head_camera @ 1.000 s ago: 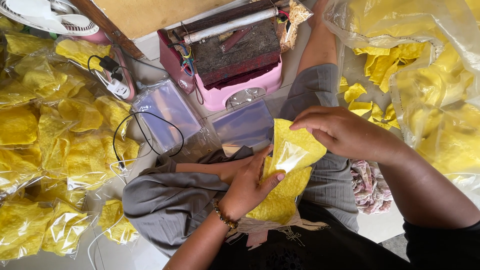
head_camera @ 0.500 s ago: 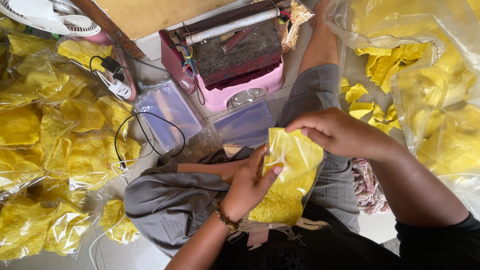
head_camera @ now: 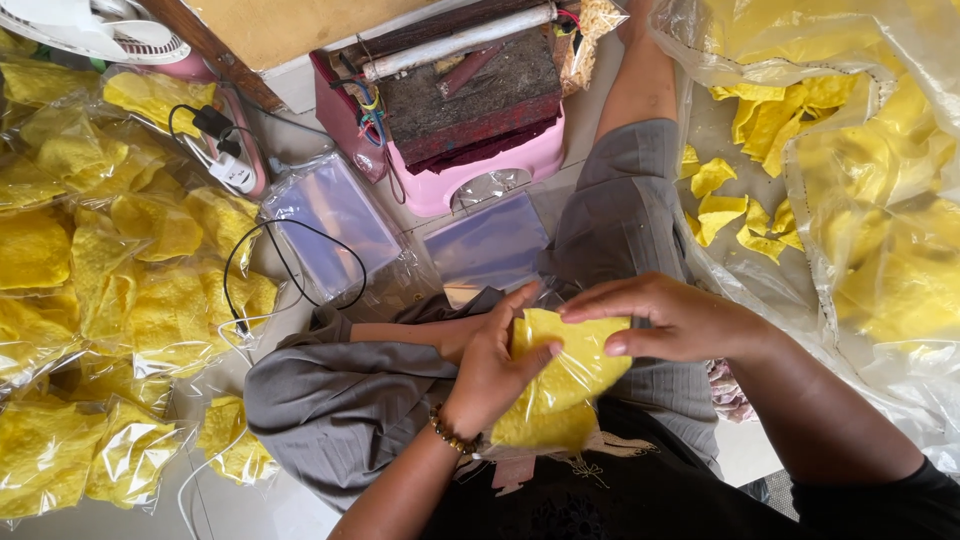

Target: Packaging individual yellow crackers into clear plastic bags while sitting on the floor.

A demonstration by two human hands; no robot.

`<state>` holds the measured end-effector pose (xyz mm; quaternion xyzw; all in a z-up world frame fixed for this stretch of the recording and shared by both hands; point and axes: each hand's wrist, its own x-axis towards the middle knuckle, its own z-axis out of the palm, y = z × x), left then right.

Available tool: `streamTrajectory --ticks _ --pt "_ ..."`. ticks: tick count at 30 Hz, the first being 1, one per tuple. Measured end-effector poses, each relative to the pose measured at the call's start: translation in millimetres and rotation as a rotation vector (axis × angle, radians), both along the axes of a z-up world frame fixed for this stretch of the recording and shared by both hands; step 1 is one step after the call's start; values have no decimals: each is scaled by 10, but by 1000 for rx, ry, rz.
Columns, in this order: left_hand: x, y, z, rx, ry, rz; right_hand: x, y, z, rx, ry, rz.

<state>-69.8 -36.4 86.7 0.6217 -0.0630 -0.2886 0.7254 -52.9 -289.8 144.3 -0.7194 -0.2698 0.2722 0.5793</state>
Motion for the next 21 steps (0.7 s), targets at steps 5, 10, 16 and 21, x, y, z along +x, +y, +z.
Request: streamTrajectory --ticks 5,10,16,21 --pt "93 -33 -98 148 -303 76 -163 125 -350 -383 -902 -347" --pt "146 -25 16 185 -255 -169 -212 200 -462 -143 -862 -356" --pt "88 -49 -277 143 -144 -187 -274 101 -518 65 -368 -249" --pt "118 -65 -309 293 -93 -149 26 -446 -1068 42 -258 -390"
